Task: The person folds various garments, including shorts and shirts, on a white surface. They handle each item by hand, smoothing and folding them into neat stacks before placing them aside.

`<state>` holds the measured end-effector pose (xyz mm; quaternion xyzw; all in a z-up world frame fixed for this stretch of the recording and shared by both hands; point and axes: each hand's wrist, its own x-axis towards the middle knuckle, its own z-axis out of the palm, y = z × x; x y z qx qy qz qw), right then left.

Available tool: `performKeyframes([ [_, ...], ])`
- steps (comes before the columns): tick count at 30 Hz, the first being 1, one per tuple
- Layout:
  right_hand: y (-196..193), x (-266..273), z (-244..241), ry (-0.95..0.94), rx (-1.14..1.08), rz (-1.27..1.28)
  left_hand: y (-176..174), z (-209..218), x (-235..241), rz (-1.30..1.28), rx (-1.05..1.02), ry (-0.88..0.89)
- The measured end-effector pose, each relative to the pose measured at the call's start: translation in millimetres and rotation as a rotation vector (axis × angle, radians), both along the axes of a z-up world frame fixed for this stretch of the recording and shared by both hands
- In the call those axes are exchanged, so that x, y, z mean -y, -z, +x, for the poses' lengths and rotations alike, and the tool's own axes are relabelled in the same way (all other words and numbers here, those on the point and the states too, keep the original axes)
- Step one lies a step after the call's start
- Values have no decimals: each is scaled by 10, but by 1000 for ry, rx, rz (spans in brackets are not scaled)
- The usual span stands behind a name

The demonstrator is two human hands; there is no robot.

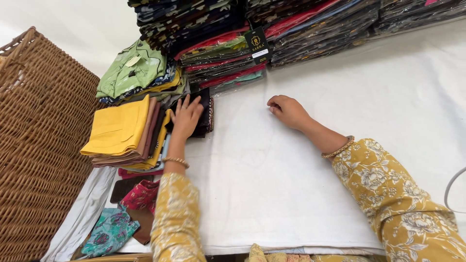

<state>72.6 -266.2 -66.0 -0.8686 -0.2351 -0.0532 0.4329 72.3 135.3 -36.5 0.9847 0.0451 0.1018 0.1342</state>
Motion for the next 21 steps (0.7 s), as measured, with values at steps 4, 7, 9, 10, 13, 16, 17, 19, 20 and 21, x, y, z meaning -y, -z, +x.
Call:
performKeyframes([
  [4, 27, -38, 8, -23, -2, 7, -555, -664, 237, 250, -142, 238],
  [7, 33, -51, 4, 8, 3, -20, -458, -686, 163, 346, -188, 131],
  [9, 28, -44, -1, 8, 9, -35, -340, -593, 64, 311, -152, 156],
  [10, 14, -31, -2, 7, 16, -52, -284, -538, 21, 273, -115, 180],
  [13, -17, -30, -24, -13, 10, -52, -261, -437, -19, 264, -142, 164],
  [16, -70, -36, -70, -11, 8, -30, -196, -358, -102, 202, -91, 172],
  [17, -59, -46, -69, -19, 18, -34, -242, -382, -81, 198, -81, 163],
  [19, -35, -42, -63, 1, -2, -39, -333, -413, -16, 208, -122, 160],
  [20, -33, -44, -43, -2, 7, -42, -415, -430, -44, 205, -112, 156],
  [21, -22, -32, -31, -9, 42, -51, -487, -443, -60, 247, -179, 178],
])
